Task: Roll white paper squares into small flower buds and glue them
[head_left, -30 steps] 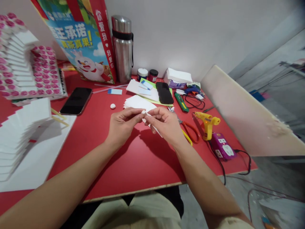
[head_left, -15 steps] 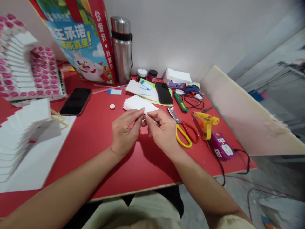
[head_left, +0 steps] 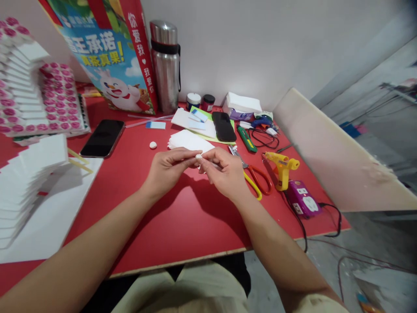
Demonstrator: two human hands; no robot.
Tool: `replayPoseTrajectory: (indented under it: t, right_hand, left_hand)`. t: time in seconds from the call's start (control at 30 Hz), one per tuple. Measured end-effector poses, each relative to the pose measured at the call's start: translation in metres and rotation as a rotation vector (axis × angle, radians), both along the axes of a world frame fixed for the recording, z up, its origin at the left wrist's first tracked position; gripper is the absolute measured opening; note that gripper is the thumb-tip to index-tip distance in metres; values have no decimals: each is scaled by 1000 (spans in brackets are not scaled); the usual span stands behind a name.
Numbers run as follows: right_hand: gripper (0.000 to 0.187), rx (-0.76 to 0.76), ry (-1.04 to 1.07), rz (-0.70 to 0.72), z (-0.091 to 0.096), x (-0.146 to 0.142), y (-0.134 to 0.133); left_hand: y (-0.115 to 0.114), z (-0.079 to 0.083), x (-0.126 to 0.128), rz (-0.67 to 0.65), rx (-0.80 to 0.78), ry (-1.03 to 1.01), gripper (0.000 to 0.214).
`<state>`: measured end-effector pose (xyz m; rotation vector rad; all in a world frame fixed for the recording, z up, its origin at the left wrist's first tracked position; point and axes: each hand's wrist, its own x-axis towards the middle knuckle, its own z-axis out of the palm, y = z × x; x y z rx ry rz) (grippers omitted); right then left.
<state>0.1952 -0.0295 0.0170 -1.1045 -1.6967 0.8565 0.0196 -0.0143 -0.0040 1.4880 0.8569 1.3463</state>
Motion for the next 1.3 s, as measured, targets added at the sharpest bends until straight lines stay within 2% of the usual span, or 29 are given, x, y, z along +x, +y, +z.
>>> replayPoseTrajectory:
  t: [0.1,0.17,0.27,0.37,0.47,0.57,0.67,0.77,0.87,0.97,1.17,1.3]
  right_hand:
    - [20,-16,-14,-14,-1,-1,1]
    - [26,-103,37,-2,0,-1,3]
    - [38,-396,265,52,3,4,11]
    - [43,-682,454,98,3,14,20]
    - [40,-825,490,219,2,21,25]
    - [39,-774,468,271,1,21,24]
    - [41,-658,433,230,-1,17,21]
    - [38,-533,348,117,0,11,17]
    - [30,-393,197,-64,2,2,10]
    - [24,-286,152,-147,3,-8,3]
    - [20,-214,268,-103,-3,-20,-5]
    - [23,-123,190,-144,-4,-19,-7]
  left_hand:
    - [0,-3,1,-13,-94,12,18]
    - [-1,-4,1,20,-83,58,18]
    - [0,-4,0,48,-26,130,17]
    - [2,-3,-2,8,-19,166,17]
    - [3,-3,-3,7,14,221,18]
    - [2,-4,-3,14,10,223,18]
    - [1,-6,0,-1,-85,131,21]
    - [-3,-6,4,-4,-192,9,23]
    - [-7,-6,10,49,-210,-33,23]
    - [-11,-7,14,138,-147,-19,23]
    - [-16,-10,16,351,111,135,20]
    - [-21,-10,17,390,322,276,24]
